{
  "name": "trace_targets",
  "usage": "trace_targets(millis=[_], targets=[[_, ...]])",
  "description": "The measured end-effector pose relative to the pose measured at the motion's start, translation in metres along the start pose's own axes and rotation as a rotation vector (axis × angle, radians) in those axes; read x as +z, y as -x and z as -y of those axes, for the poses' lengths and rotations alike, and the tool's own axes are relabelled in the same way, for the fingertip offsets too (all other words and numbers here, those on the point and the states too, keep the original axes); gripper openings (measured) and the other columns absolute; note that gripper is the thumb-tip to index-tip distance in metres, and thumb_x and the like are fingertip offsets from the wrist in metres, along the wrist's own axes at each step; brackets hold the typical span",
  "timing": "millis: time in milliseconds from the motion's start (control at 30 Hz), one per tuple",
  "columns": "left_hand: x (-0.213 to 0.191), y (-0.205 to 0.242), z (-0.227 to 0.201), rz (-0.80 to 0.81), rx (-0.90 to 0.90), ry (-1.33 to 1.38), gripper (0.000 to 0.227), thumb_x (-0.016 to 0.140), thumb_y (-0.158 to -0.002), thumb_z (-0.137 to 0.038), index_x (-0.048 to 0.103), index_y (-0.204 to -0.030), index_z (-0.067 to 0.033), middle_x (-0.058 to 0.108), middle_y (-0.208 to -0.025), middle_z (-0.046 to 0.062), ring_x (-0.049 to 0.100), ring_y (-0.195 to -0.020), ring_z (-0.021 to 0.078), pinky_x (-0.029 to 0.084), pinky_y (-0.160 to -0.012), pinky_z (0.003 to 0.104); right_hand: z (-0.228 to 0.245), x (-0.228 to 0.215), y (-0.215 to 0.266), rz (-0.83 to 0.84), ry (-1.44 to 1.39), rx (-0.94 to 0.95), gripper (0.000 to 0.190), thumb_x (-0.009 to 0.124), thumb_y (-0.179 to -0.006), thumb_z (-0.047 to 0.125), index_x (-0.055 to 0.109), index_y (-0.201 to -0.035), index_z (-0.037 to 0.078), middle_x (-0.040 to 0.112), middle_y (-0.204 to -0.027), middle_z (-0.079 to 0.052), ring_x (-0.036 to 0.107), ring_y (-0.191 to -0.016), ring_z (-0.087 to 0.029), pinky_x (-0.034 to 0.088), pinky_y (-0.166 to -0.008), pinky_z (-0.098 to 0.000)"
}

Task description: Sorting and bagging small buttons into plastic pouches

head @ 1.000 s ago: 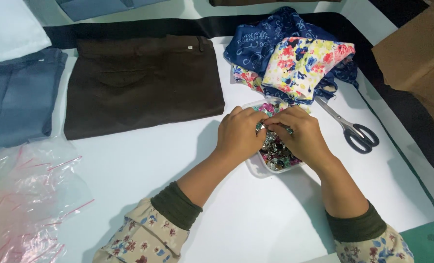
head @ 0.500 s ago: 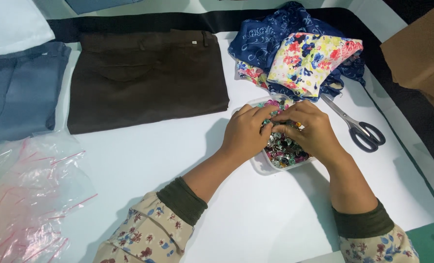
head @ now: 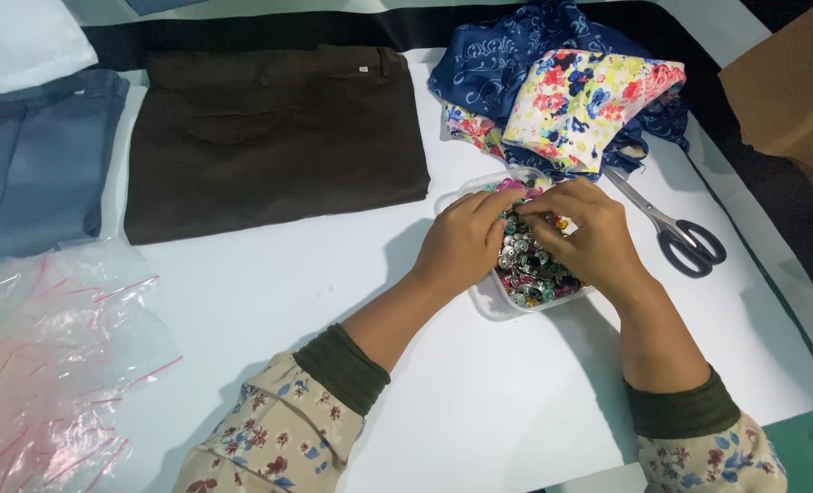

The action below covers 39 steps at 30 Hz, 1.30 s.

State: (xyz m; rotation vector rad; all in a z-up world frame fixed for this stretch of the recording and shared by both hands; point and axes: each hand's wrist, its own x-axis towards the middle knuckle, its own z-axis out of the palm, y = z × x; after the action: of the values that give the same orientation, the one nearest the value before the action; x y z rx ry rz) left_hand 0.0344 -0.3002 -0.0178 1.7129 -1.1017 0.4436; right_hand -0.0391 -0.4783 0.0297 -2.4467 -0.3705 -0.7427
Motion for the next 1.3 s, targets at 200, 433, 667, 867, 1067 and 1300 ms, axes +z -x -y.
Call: trace_targets(millis=[200,433,667,867,1067,1300], targets=[[0.000,0.000,0.001,0.006,-0.002,-0.013,0.039,0.059,-0.095,0.002,0.062,-0.133,-0.0050,0.071,-0.106,0.015,0.071,-0.101,0.0358,0.059,-0.086,0.045,-0.007,-0.006,0.002,0.017,0.012,0.030,0.013,0.083,-0.086,0.004,0.081,-0.098,0.009,0.071,-0.090,-0.014,0.066,-0.090,-0.035,0.051,-0.082,-0.0431],[0.002,0.004,0.004,0.029,0.001,-0.038,0.040,0.060,-0.094,0.002,0.062,-0.133,-0.0057,0.072,-0.107,0.014,0.071,-0.103,0.0351,0.058,-0.089,0.046,0.008,-0.008,-0.001,0.095,0.049,0.112,0.019,0.088,-0.080,0.008,0.081,-0.097,0.006,0.072,-0.086,-0.016,0.066,-0.088,-0.035,0.051,-0.082,-0.0440],[0.002,0.004,0.004,0.036,0.009,-0.020,0.038,0.059,-0.096,0.002,0.062,-0.133,-0.0045,0.072,-0.106,0.015,0.071,-0.102,0.0357,0.059,-0.086,0.045,0.005,-0.005,0.000,0.103,0.028,0.102,0.017,0.086,-0.080,0.006,0.081,-0.097,0.009,0.073,-0.087,-0.015,0.065,-0.086,-0.033,0.051,-0.080,-0.0427],[0.005,0.006,0.007,0.021,0.031,-0.038,0.038,0.057,-0.097,0.001,0.062,-0.134,-0.0058,0.071,-0.107,0.014,0.071,-0.104,0.0338,0.059,-0.087,0.044,0.002,-0.003,0.001,0.090,0.031,0.141,0.017,0.087,-0.080,0.008,0.082,-0.095,0.010,0.076,-0.085,-0.010,0.065,-0.084,-0.029,0.052,-0.081,-0.0386],[-0.002,0.003,-0.003,-0.047,0.085,-0.138,0.034,0.057,-0.100,-0.007,0.062,-0.133,-0.0101,0.070,-0.105,0.009,0.071,-0.097,0.0286,0.057,-0.082,0.040,-0.008,0.003,0.006,-0.007,0.008,0.092,0.016,0.088,-0.081,0.010,0.081,-0.095,0.010,0.073,-0.080,-0.010,0.063,-0.080,-0.029,0.051,-0.080,-0.0397],[-0.032,0.012,-0.016,-0.110,0.129,-0.225,0.033,0.061,-0.100,-0.007,0.063,-0.132,-0.0125,0.070,-0.105,0.008,0.070,-0.095,0.0268,0.056,-0.082,0.038,-0.003,0.009,0.004,-0.208,0.049,-0.027,0.013,0.089,-0.090,0.014,0.081,-0.100,0.012,0.072,-0.085,-0.008,0.060,-0.083,-0.027,0.050,-0.084,-0.0392]])
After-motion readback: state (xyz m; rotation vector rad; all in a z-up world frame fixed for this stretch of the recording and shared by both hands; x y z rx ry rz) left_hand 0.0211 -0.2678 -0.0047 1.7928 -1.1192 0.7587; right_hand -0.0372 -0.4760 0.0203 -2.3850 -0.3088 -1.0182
